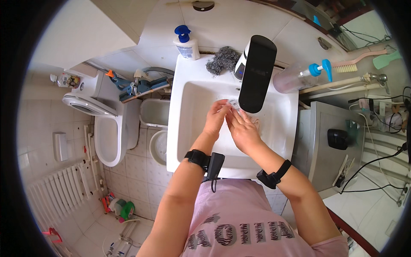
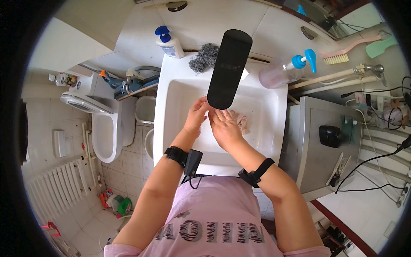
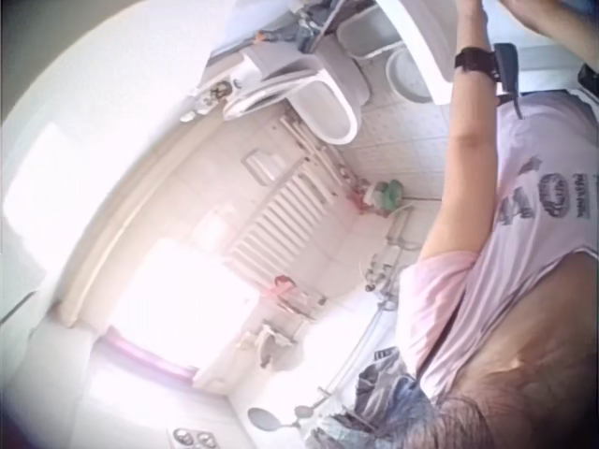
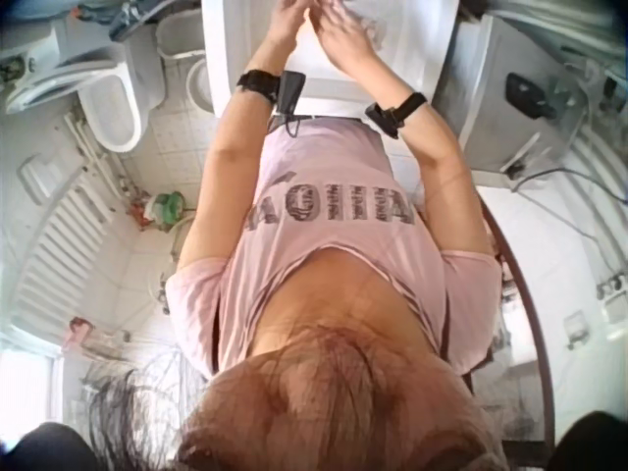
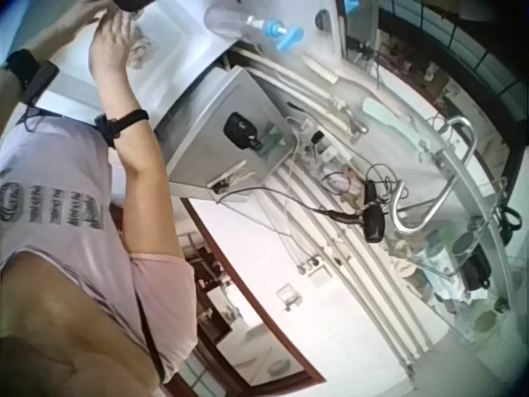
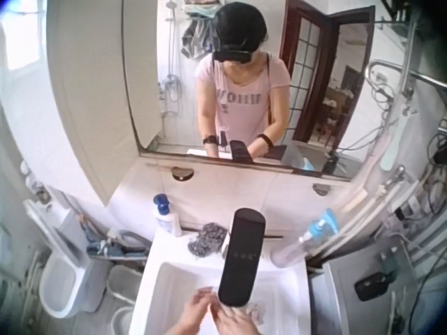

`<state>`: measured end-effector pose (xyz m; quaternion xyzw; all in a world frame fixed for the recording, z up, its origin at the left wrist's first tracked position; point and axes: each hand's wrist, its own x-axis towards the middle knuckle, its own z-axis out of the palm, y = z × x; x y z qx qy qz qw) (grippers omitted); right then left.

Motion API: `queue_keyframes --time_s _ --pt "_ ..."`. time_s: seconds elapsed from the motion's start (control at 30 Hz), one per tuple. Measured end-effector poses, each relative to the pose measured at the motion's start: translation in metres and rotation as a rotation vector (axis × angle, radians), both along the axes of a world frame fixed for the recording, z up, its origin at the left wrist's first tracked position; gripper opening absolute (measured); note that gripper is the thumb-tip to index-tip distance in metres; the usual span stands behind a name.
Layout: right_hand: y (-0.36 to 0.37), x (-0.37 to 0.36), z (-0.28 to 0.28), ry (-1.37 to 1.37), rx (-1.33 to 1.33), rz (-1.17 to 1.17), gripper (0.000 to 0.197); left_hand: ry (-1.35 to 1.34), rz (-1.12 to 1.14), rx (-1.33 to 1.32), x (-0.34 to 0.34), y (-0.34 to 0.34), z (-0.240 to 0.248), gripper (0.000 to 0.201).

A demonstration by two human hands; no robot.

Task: The recorder washes a small white cloth in a bathroom sink using liquid soap.

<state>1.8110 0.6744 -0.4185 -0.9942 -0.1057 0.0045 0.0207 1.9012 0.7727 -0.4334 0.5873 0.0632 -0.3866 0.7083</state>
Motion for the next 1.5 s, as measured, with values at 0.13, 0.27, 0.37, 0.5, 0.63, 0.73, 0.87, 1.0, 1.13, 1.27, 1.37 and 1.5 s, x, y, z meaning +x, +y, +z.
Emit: queue_keyframes --time_s 0.13,0.27,0.37,0.5,0.63,0.73,0.87,1.0,1.13,1.27,1.37,1.5 --pt "-0.002 0.004 -0.002 -0.073 0.108 -0.018 0.029 -0.128 -0.262 0.001 0.006 0.004 0.0 0.01" --pt "-0.003 0.006 0.002 -0.072 0.037 0.092 0.027 -0.127 -0.232 -0.018 0.009 0.006 -0.004 0.006" --pt "-0.008 0.009 0.014 -0.167 0.04 0.138 0.022 -0.146 -0.2 -0.035 0.009 0.003 0.006 0.006" --pt "-0.013 0.011 0.035 -0.012 0.309 0.159 0.009 -0.386 -0.322 0.046 0.009 0.007 -0.001 0.009" --pt "-0.022 0.017 0.033 -0.04 0.526 0.095 0.014 -0.6 -0.333 0.219 0.006 0.005 0.005 0.013" --pt "-0.025 0.018 0.04 0.044 0.711 -0.062 0.017 -0.688 -0.354 0.251 0.006 0.002 0.009 0.013" --pt "-0.032 0.017 0.042 0.118 0.975 -0.264 0.019 -0.726 -0.447 0.218 0.008 0.002 0.02 0.013" --pt "-0.032 0.014 0.025 0.165 1.095 -0.377 0.021 -1.009 -0.481 0.249 0.011 0.004 0.018 0.013" --pt "-0.029 0.014 0.029 0.216 1.094 -0.453 0.021 -1.096 -0.443 0.303 0.012 0.006 0.014 0.013" --pt "-0.021 0.013 0.032 0.117 1.153 -0.445 0.022 -0.708 -0.385 0.269 0.009 0.006 0.012 0.01" --pt "-0.018 0.012 0.035 0.142 1.231 -0.426 0.022 -0.371 -0.314 0.039 0.009 0.007 0.003 0.01" --pt "-0.026 0.007 0.024 0.14 1.39 -0.544 0.025 -0.049 -0.284 -0.118 0.008 0.007 0.004 0.013"
